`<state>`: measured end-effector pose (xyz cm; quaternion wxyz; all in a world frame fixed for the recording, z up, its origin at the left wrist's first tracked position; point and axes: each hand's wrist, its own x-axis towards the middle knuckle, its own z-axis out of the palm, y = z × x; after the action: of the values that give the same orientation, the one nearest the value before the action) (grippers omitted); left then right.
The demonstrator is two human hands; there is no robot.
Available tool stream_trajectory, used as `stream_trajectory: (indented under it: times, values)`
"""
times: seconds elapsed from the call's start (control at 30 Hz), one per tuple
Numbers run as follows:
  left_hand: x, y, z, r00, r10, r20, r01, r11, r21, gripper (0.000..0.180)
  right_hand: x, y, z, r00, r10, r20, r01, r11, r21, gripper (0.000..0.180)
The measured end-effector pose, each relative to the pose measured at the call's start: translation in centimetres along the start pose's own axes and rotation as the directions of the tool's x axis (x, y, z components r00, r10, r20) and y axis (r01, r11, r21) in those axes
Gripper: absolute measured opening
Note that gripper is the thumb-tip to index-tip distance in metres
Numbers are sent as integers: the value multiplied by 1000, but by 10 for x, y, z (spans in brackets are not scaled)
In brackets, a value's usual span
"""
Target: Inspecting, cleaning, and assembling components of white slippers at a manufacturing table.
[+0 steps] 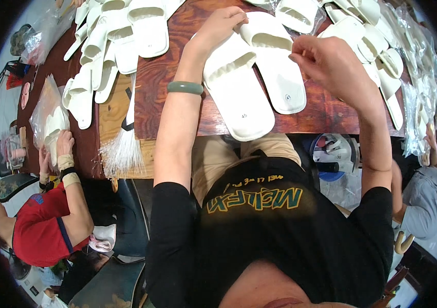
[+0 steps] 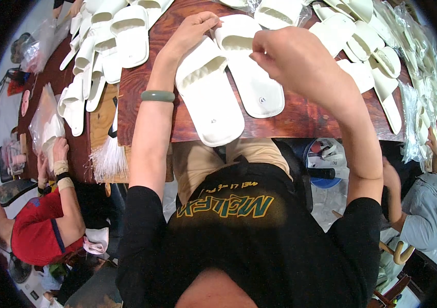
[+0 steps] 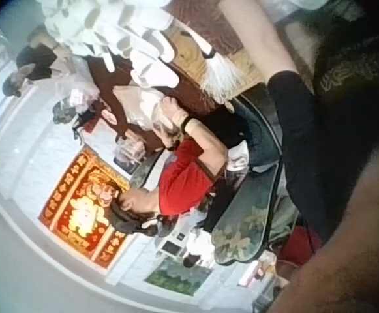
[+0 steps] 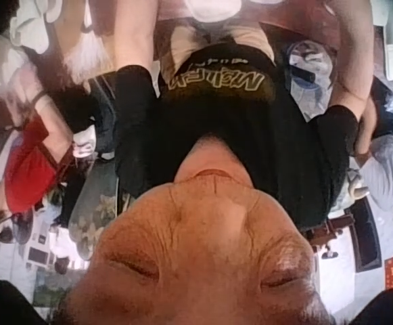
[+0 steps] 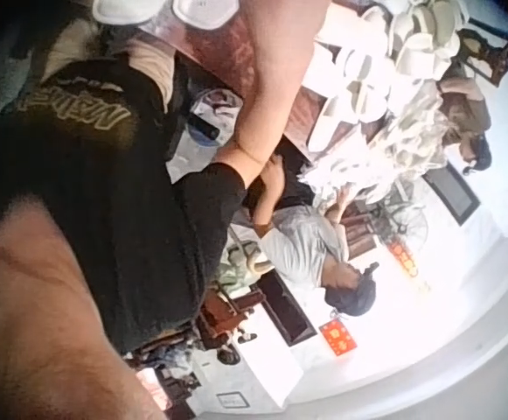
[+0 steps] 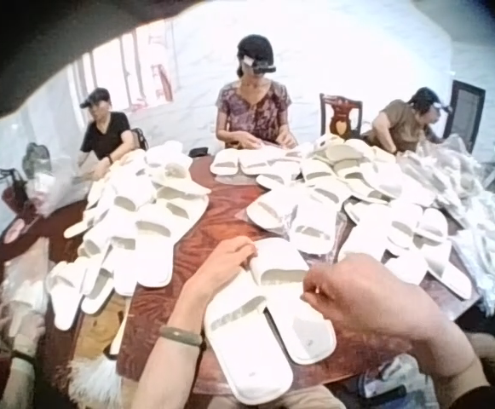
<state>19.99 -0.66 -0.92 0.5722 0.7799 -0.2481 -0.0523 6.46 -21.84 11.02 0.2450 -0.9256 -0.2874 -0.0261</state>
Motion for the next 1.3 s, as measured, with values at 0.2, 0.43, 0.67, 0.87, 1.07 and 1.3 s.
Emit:
stream_trajectory:
  times: [0.2,0.43,0.67,0.87,1.07,1.3]
  values:
    - [0,-7,0,1000,17,-27,-17,1000,-26,24,-37,-33,31,972,-179,152,228,877,-422,26]
    - [0,-3,1,999,0,-38,-2,998,-58,24,-53,-16,89,934,-357,-20,308,832,-462,17]
    - [-3,-5,2,998,-31,-62,24,992,-123,23,-58,-10,84,960,-279,37,266,858,-439,25]
    - [-3,4,5,996,-56,-62,47,989,-142,22,-71,-14,90,987,-158,5,141,860,-491,18]
    - [-2,2,1,994,-84,-75,72,986,-152,22,-77,-7,89,993,-104,-59,64,879,-472,18]
    - [-5,4,5,991,-119,-67,106,979,-172,22,-86,3,86,993,-109,-50,74,887,-456,15]
